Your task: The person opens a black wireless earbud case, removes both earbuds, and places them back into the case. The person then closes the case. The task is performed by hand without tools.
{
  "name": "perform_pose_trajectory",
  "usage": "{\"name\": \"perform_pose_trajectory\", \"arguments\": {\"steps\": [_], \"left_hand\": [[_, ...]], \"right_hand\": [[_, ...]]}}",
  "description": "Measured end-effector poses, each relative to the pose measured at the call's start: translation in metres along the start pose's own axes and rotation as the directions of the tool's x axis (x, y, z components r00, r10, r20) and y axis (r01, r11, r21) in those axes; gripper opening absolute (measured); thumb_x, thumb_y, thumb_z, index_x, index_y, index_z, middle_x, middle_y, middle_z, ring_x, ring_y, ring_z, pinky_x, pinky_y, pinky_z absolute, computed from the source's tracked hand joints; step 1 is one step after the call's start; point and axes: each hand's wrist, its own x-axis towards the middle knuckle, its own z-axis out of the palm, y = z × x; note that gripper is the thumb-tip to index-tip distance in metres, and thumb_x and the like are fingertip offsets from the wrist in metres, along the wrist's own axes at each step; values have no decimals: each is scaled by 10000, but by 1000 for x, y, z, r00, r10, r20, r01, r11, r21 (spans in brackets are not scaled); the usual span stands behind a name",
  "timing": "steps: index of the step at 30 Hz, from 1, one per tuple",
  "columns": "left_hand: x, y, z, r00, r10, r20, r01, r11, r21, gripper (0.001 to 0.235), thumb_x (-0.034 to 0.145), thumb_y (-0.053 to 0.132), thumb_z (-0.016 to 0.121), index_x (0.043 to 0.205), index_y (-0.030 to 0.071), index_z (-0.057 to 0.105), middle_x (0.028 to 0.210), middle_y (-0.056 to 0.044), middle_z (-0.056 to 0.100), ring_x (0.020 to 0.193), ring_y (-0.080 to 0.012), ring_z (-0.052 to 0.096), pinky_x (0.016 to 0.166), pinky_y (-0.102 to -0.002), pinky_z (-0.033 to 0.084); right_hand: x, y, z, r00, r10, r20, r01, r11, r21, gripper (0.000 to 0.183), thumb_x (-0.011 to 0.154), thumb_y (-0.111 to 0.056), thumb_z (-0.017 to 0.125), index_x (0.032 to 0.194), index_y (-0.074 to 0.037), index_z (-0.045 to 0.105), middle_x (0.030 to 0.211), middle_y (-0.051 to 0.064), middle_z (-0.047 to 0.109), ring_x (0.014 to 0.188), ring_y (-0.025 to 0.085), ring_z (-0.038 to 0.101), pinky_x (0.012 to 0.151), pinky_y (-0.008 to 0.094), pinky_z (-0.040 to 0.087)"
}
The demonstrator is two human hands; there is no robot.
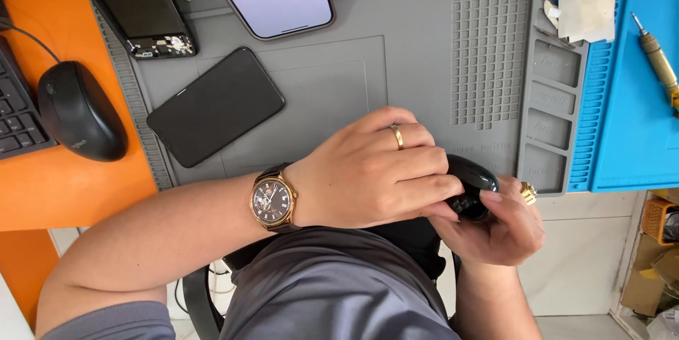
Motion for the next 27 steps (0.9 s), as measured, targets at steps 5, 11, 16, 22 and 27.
{"name": "perform_pose_trajectory", "arguments": {"steps": [5, 11, 16, 22, 27], "left_hand": [[0, 1, -1, 1000, 16, -21, -16, 1000, 9, 297, 1185, 356, 575, 1085, 131, 743, 904, 7, 593, 853, -220, 584, 904, -375, 503], [-2, 4, -3, 997, 6, -82, -4, 1000, 24, 234, 1196, 279, 559, 1122, 140, 732, 920, 10, 605, 868, -218, 608, 876, -375, 518], [-2, 4, -4, 994, 21, -108, -23, 1000, -13, 213, 1158, 48, 557, 1156, 148, 746, 988, 15, 700, 932, -223, 660, 886, -369, 535], [0, 7, -7, 995, 1, -102, -3, 1000, -14, 169, 1150, 37, 628, 1181, 147, 753, 965, -3, 677, 888, -242, 636, 863, -390, 556], [-1, 4, -2, 993, 12, -117, -7, 999, 47, 335, 1191, 332, 553, 942, 131, 652, 876, -1, 532, 785, -208, 524, 820, -355, 493]], "right_hand": [[6, 1, 6, 998, -53, -27, 54, 998, 40, 569, 921, -258, 853, 1163, -14, 399, 802, 154, 452, 541, 271, 409, 556, 436, 312], [-5, 0, 7, 998, 12, -59, -7, 997, 78, 673, 866, -332, 914, 1159, -29, 389, 940, 127, 460, 582, 272, 446, 583, 449, 332], [0, -2, 9, 997, 8, -81, -5, 999, 32, 700, 878, -449, 855, 1145, -13, 377, 918, 120, 426, 561, 266, 416, 604, 457, 330], [9, -8, 15, 991, 26, -133, -26, 1000, 3, 451, 891, 31, 752, 1106, -42, 362, 685, 100, 352, 521, 212, 257, 588, 430, 219], [10, -11, 14, 995, 28, -95, -26, 999, 22, 515, 944, -226, 791, 1143, -42, 353, 744, 121, 392, 519, 247, 360, 571, 431, 280]]}}
